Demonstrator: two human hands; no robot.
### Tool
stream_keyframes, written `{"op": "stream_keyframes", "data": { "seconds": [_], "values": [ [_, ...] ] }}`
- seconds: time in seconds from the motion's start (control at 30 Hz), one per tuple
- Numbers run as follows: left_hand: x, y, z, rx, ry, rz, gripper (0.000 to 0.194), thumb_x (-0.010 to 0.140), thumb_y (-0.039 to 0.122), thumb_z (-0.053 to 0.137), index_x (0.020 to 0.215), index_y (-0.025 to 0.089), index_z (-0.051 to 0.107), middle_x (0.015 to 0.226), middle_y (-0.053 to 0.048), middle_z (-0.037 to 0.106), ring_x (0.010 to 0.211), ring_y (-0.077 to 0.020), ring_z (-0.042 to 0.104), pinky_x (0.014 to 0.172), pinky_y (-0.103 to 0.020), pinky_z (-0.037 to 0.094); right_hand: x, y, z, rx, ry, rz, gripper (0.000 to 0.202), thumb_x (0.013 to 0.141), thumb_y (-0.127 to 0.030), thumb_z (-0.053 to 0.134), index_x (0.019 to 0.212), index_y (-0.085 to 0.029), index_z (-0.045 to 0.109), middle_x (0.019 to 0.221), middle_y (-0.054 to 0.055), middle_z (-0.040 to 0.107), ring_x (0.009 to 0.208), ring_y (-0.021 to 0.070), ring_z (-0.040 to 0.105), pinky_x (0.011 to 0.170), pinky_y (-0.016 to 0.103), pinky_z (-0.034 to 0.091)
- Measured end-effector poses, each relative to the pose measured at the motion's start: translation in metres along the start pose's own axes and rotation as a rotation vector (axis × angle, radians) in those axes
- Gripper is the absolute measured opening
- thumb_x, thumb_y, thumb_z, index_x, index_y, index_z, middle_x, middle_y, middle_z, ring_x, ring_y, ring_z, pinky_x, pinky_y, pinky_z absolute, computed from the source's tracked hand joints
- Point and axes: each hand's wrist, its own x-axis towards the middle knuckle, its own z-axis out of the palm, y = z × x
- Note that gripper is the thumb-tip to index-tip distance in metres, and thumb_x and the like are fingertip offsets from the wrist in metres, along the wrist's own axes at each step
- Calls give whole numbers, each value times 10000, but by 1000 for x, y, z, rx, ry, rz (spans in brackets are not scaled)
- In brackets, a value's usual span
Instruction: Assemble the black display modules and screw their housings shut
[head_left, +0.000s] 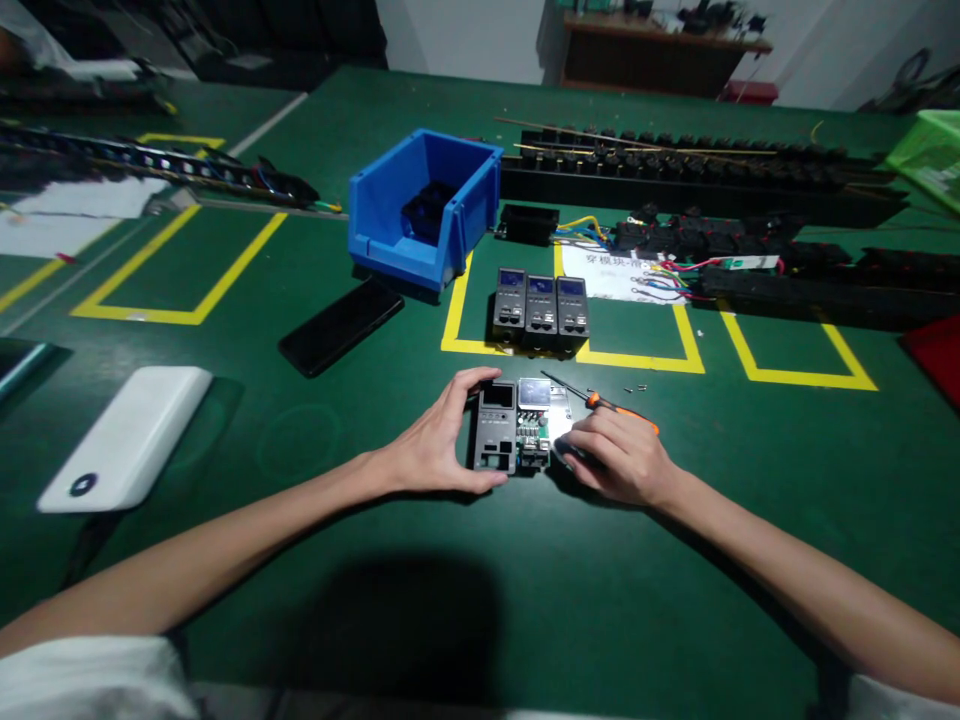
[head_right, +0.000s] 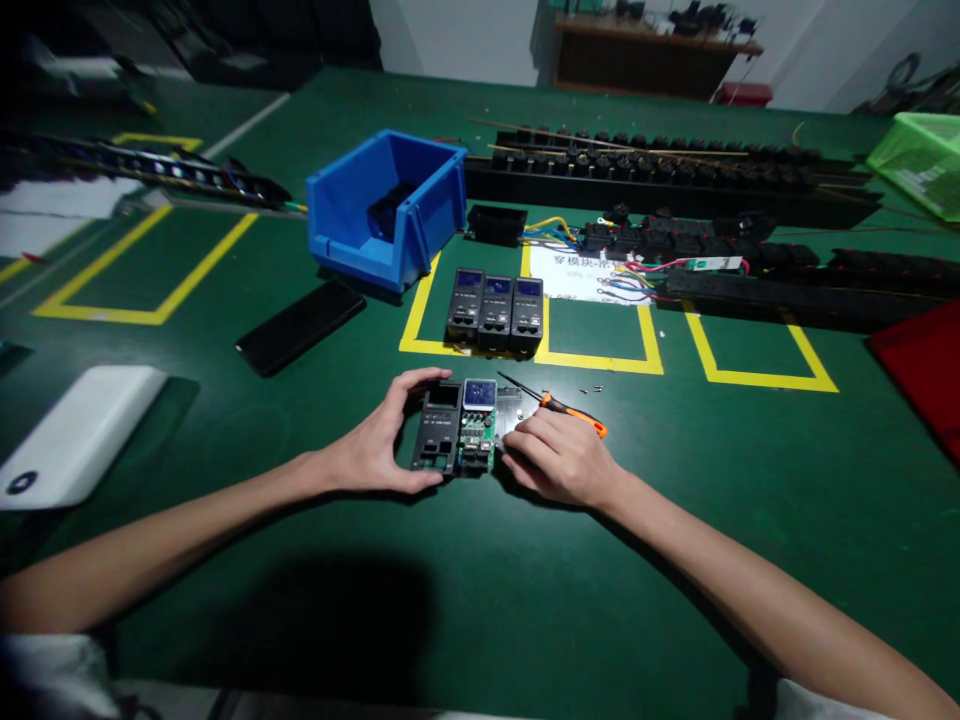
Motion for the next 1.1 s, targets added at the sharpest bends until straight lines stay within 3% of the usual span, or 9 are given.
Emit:
{"op": "stream_keyframes", "data": {
  "seconds": [0.47, 0.97, 1.1],
  "values": [
    [-1, 3, -4, 86, -44, -72, 1156, 605, 498, 802, 1493, 202, 124, 1489, -179, 326, 1377, -349, 366, 1152, -552, 336, -6, 3, 1, 63, -26, -4, 190, 796, -126, 688, 973, -128, 620, 790, 74, 691, 669, 159, 586, 584, 295, 469],
    [-4, -1, -4, -6, 57, -94, 1143, 569, 439, 848, 1489, 231, 202, 1452, -163, 400, 1347, -366, 408, 1151, -578, 320, -2, 3, -1, 67, -66, -7, 127, 837, -133, 637, 964, -131, 632, 747, 64, 680, 643, 156, 580, 551, 295, 448],
    [-5, -3, -3, -69, 130, -89, 1123, 582, 381, 854, 1482, 248, 196, 1472, -160, 358, 1359, -359, 393, 1161, -569, 308, -3, 3, -1, 62, -74, -11, 125, 837, -130, 635, 961, -125, 632, 749, 67, 678, 647, 155, 583, 555, 294, 444]
  ]
}}
